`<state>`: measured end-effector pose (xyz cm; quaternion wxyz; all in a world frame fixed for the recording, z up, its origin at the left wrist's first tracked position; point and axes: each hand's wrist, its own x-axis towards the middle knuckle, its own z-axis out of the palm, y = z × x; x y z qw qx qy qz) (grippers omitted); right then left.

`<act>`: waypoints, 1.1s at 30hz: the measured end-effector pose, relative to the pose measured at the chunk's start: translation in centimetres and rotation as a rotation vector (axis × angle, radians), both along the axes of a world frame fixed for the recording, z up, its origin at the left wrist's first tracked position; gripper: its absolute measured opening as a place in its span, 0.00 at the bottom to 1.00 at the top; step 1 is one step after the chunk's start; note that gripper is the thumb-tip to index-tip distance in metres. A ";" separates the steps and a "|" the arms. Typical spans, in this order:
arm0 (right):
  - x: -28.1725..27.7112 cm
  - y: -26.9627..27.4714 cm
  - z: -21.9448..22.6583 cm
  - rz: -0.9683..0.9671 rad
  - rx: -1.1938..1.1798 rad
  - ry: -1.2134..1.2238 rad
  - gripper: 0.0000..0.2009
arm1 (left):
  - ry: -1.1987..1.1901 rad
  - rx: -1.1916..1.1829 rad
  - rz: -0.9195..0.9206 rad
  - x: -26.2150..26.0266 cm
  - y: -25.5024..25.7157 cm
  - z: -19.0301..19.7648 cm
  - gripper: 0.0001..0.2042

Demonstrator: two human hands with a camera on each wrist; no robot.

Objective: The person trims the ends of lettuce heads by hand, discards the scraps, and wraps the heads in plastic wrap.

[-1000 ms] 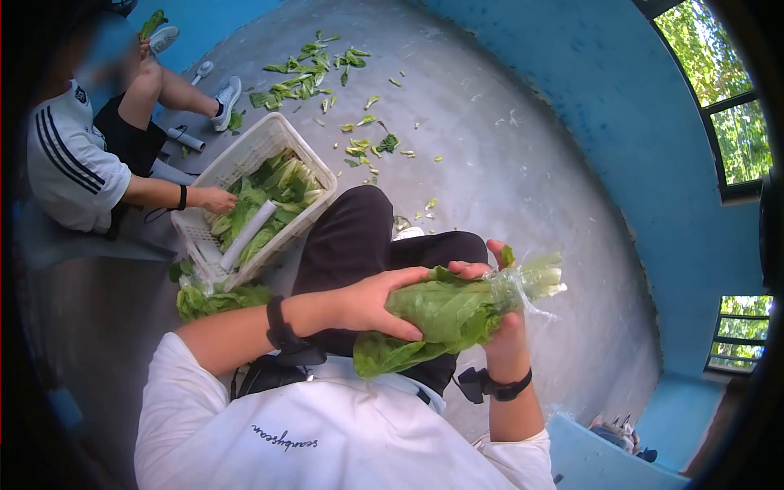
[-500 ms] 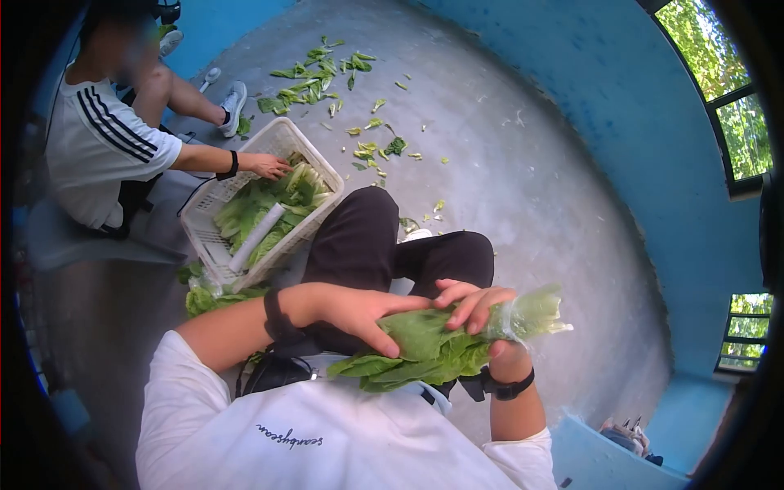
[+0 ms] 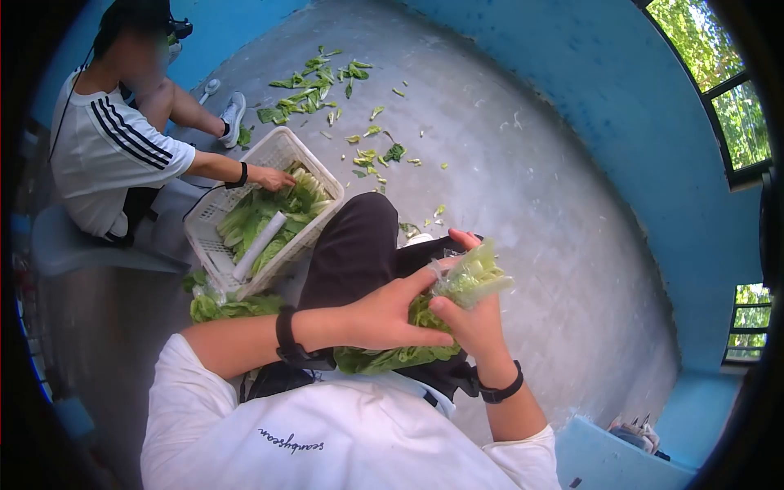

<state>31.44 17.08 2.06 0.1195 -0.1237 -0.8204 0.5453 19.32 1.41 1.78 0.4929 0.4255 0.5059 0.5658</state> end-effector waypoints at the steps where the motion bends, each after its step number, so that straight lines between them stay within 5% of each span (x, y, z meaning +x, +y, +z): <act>1: 0.1 0.1 -0.1 0.022 -0.020 -0.034 0.40 | -0.016 -0.010 0.029 0.2 -0.1 -0.4 0.44; 6: 0.0 0.5 1.3 0.139 -0.535 -0.077 0.43 | -0.074 -0.001 0.144 0.9 -0.4 -0.7 0.32; 10: 1.0 2.2 1.1 0.038 -0.727 0.018 0.41 | -0.285 -0.011 0.117 -0.4 -0.1 0.2 0.32; 13: 1.2 2.6 2.6 -0.109 -0.704 0.034 0.33 | -0.323 -0.002 0.128 -0.7 0.5 -0.1 0.36; 14: 1.3 1.9 2.8 -0.122 -0.705 0.095 0.21 | -0.267 0.021 0.150 -0.6 0.2 0.0 0.38; 20: 1.9 2.1 2.4 -0.171 -0.562 0.106 0.11 | -0.469 -0.056 0.080 -0.3 0.2 0.2 0.38; 26: 1.4 1.4 4.0 -0.219 -0.575 0.209 0.08 | -0.378 0.000 0.089 -0.4 0.8 0.3 0.32; 30: 2.3 1.8 3.2 -0.164 -0.330 0.165 0.08 | -0.310 0.010 0.077 -0.1 0.9 0.0 0.32; 33: 2.6 2.0 3.2 -0.156 -0.440 0.146 0.08 | -0.405 -0.084 0.017 -0.5 0.6 -0.4 0.45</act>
